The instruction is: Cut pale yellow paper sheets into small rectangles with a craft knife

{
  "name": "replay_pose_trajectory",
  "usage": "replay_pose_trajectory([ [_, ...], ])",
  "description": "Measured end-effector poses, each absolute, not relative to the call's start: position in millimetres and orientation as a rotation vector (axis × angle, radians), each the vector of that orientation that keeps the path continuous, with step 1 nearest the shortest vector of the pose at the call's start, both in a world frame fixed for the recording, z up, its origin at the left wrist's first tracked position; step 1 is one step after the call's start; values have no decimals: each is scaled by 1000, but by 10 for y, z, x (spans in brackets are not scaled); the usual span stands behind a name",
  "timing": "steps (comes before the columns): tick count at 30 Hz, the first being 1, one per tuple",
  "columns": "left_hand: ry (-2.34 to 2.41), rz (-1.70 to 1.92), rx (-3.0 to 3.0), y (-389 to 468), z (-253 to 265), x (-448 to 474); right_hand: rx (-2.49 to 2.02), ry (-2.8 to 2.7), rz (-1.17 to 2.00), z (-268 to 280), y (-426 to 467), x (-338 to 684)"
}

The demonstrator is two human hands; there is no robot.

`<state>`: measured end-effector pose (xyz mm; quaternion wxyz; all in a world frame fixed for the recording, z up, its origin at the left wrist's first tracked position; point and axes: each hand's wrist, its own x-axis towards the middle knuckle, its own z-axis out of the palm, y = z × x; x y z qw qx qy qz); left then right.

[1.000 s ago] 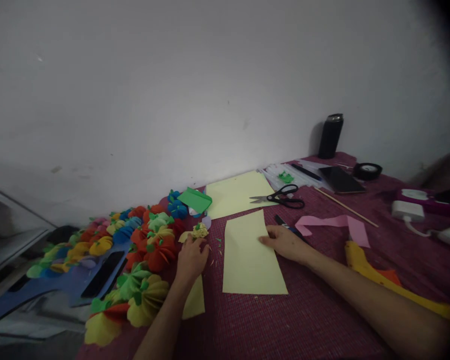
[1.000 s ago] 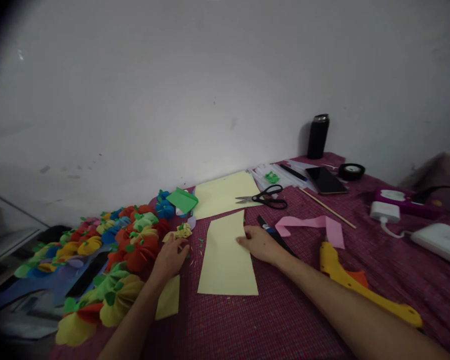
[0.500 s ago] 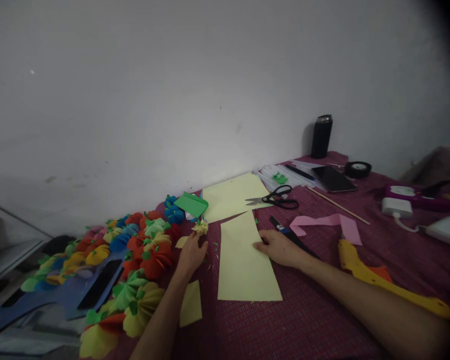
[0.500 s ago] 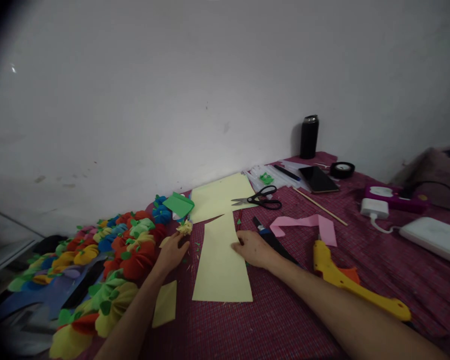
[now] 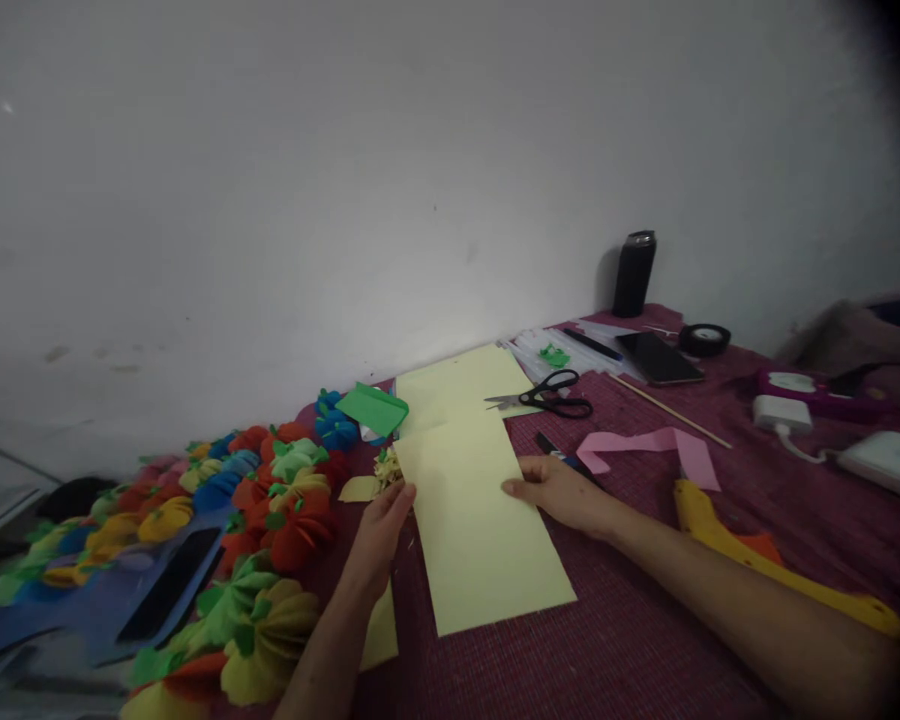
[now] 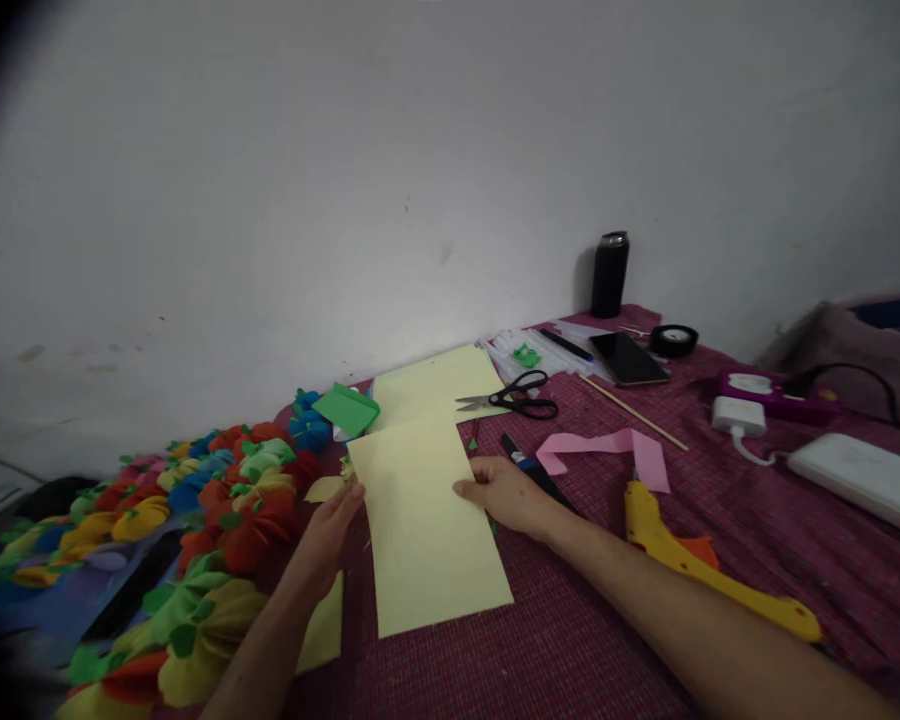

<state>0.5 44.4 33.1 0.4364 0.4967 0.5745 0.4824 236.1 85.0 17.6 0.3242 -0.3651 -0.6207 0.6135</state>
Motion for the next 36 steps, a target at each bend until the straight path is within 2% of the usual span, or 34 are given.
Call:
replay_pose_trajectory([
  [3,1422,1152,1216,427,355,-60,-998,-1613,1630,181,828,2348],
  [7,1703,1511,1296,454,439,-324,-1070,-1631,1570,188,837,2379],
  [12,1721,1768,1314,454,509,-482,-1159,-1612,1511,255,870,2474],
  [20,1697,1855,1334,446,501,-452,-1196,-1384,1375,379,998,2677],
  [25,1603,1651,1214,445,483,-388,-1182,-1236,1410,451,986,2659],
  [30,1271,1179,1051,353,452,-119,-1087,-1446,1635,378,828,2492],
  [36,1195,958,1012,282,366,31,-1039,-1630,1708,229,728,2350],
])
